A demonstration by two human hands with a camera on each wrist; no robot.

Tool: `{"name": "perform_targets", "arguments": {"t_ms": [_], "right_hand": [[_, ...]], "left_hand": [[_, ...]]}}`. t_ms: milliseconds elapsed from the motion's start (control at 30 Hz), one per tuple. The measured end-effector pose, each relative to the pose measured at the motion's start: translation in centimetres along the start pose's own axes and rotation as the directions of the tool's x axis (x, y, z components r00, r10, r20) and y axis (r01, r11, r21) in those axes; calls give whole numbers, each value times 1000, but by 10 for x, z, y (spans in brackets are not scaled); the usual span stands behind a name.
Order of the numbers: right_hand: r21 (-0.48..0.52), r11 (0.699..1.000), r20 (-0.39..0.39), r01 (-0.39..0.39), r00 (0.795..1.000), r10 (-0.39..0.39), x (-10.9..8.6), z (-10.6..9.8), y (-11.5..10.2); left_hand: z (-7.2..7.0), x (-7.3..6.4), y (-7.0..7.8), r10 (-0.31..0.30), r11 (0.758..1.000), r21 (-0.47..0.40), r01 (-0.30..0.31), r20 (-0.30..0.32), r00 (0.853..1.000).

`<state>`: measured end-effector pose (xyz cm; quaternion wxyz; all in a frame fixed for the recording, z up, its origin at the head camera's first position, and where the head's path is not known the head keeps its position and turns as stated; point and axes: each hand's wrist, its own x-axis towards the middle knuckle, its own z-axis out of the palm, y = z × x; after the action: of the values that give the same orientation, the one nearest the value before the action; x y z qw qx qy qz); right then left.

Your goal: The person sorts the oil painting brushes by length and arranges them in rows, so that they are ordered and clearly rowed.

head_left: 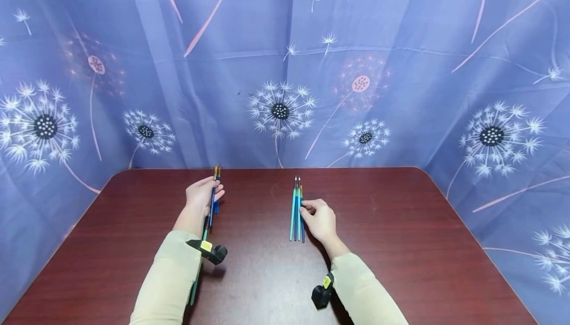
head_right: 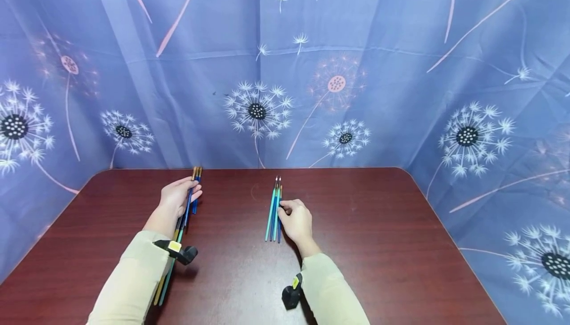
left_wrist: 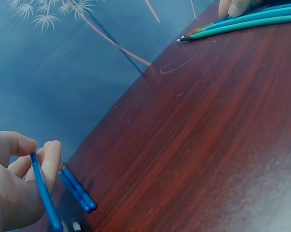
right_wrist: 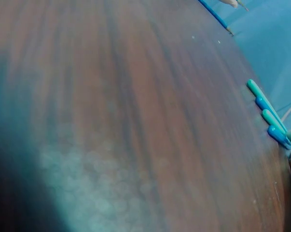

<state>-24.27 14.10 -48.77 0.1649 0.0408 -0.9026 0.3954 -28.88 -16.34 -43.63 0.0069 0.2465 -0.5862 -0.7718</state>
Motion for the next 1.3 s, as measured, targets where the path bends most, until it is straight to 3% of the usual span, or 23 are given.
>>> {"name": "perform_targets", "arguments": {"t_ms": [400,700,900,1100,1300], "right_hand": [[5,1000,2,-7,1000,7,1,0,-1],[6,1000,4,-8,1000,8,1,0,0],[2,1000,-3,-3,1000,3,3,-2,0],[2,1000,-4,-2,1000,2,3,-3,0],[1,1000,-2,4,1000,-4,0,-1,2]], "left_hand": [[-7,8,8,-40,999,4,40,-58,997],[-6,17,12,28,999,42,-23,-116,993],[-3,23,11,67,997,36,-62,-183,981],[1,30,10,68,997,-12,-73,-235,970],[2,33,5,77,997,6,-78,-252,965]]}}
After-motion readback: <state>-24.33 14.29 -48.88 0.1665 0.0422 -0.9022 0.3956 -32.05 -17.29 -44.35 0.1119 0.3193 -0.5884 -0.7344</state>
